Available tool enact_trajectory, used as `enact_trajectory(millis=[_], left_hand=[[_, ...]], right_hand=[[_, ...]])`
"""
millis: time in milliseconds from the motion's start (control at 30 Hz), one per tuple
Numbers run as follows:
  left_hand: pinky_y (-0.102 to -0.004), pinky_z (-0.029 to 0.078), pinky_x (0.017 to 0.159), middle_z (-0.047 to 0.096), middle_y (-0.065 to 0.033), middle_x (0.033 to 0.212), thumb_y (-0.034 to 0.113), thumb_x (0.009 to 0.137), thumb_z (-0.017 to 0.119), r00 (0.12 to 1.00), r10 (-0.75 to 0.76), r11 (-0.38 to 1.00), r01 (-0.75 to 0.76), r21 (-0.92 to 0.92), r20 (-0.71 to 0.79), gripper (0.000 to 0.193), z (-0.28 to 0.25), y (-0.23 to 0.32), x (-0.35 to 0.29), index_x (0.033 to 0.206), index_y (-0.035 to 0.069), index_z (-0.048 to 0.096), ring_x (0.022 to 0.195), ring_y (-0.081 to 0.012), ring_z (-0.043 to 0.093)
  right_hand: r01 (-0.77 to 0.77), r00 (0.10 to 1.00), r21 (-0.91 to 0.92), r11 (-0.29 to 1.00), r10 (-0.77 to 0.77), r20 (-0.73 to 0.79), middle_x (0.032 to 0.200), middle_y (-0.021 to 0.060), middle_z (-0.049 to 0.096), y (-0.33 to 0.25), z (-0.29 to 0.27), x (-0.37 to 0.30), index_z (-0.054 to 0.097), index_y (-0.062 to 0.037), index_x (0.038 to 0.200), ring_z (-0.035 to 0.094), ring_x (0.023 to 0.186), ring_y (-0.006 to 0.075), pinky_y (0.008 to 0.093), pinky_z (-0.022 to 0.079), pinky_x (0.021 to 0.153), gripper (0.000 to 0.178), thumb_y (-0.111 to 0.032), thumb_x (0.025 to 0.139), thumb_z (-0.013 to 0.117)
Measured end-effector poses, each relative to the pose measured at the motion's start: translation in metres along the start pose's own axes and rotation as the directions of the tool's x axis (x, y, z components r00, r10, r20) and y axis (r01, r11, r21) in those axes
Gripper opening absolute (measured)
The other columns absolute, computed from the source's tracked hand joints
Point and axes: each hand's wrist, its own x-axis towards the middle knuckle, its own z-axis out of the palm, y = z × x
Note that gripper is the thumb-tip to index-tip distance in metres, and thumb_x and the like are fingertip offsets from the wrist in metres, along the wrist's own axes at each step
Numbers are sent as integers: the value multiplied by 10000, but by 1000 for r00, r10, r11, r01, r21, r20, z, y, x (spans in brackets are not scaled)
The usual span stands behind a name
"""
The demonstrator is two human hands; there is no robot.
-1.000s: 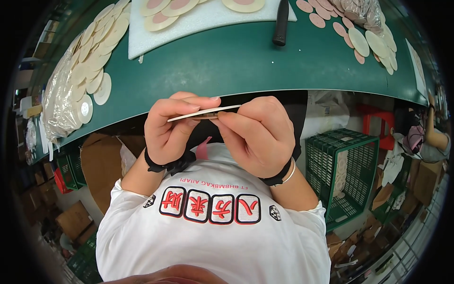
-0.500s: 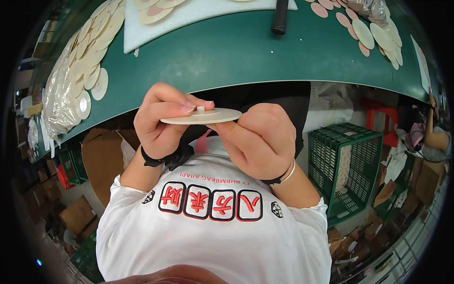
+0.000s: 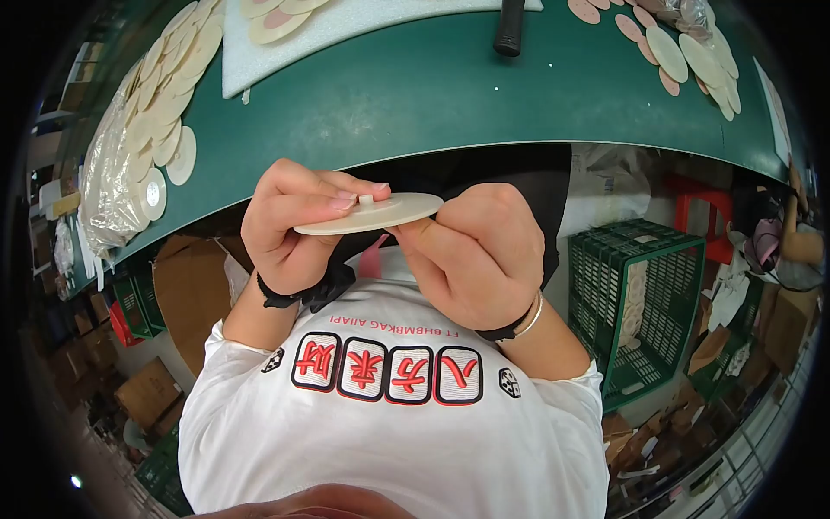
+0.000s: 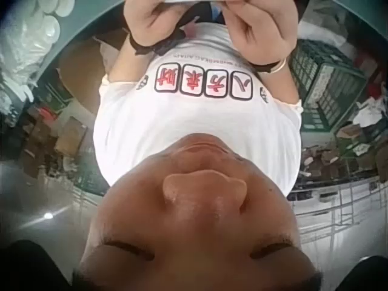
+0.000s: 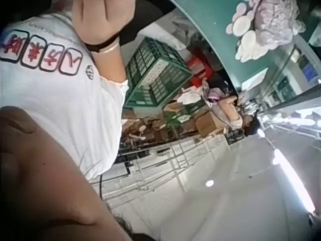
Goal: The person places a small pink disc onto a larger white disc, strikes the center with a hammer, and then stacks the assembly onto a white board.
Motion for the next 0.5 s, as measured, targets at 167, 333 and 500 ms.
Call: enact_trajectory(millis=[167, 333, 500], left_hand=[[-396, 605, 882, 603, -136, 1013, -219, 815, 549, 1000, 17, 999, -17, 36, 6, 394, 1, 1, -2, 1110, -20, 716, 1025, -346, 725], [-387, 605, 879, 611, -134, 991, -204, 825, 569, 999, 30, 993, -33, 116, 32, 375, 0, 2, -2, 1120, -25, 718, 1021, -340, 726], [-377, 610, 860, 622, -128, 966, -188, 829, 597, 999, 37, 994, -39, 105, 16, 353, 0, 0, -6, 1123, -34, 717, 1014, -329, 729]], right_hand=[[-90, 996, 39, 995, 89, 21, 819, 38, 595, -3, 0, 3, 731, -60, 879, 562, 659, 222, 321, 440, 554, 324, 35, 607, 880], [-243, 970, 88, 966, 239, 44, 791, 54, 595, -9, -2, 6, 726, -36, 879, 557, 634, 206, 306, 427, 518, 291, 70, 640, 856], [-404, 913, 144, 903, 388, 130, 846, 59, 595, -16, -6, 9, 685, 12, 889, 529, 636, 88, 225, 392, 526, 229, 130, 726, 794]])
